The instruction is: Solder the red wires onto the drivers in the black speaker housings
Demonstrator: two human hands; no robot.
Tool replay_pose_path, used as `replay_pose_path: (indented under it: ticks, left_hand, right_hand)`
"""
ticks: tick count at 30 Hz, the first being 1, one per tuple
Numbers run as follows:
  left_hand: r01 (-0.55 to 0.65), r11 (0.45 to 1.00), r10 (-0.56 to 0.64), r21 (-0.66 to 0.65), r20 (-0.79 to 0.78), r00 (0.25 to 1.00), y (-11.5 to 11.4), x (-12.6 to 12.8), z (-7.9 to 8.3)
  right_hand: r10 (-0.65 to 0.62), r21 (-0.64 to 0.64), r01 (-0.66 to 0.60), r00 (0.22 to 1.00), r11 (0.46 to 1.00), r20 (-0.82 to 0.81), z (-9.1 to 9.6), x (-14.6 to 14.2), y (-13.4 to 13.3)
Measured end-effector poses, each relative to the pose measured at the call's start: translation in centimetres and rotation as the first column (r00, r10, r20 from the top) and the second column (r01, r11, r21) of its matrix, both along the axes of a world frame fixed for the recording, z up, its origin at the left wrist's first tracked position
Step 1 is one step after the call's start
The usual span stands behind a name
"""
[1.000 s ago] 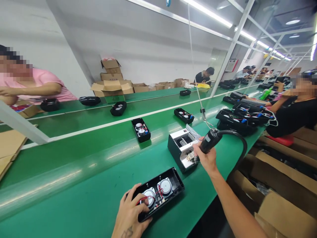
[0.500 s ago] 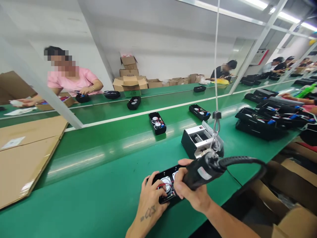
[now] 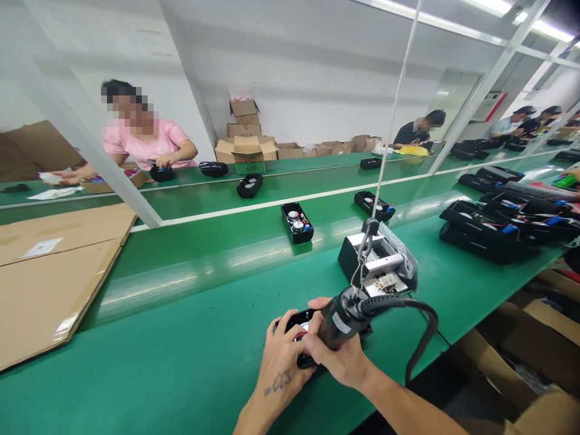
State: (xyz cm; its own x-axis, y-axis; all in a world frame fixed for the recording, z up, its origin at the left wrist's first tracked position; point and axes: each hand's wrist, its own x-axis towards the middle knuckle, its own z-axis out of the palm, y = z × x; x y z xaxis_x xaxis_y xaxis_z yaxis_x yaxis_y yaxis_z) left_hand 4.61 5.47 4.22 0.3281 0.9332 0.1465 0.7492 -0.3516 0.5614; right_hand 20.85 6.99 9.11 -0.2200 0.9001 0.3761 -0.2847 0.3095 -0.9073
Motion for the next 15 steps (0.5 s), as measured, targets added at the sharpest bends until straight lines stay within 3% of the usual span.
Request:
replay_pose_path:
  ticks: [7,9,11,13,15]
  left_hand:
    - [0.000,1.000,0.000,0.013,-0.013,1.000,0.0,-0.3,-1.1]
    - [0.015,1.000,-0.015,0.015,-0.032,0.999,0.2,-0.6,-1.7]
    - [0.045,0.999,-0.044,0.014,-0.064,0.997,0.5,-1.0,-2.3]
    - [0.073,0.997,-0.072,0.003,-0.103,0.992,0.9,-1.4,-2.9]
    - [0.094,0.996,-0.095,-0.013,-0.136,0.986,1.3,-1.7,-3.2]
  right_hand:
    - [-0.010,0.043,0.014,0.994,0.999,-0.108,0.8,0.5,0.1]
    - [-0.043,0.031,0.047,0.992,0.998,-0.117,2.0,1.4,0.4]
    - [-0.147,0.060,0.156,0.980,0.986,-0.138,3.9,3.0,1.3]
    - [-0.320,0.124,0.352,0.922,0.928,-0.217,6.1,5.1,2.8]
    - [-0.509,0.173,0.585,0.790,0.792,-0.341,8.1,7.5,5.0]
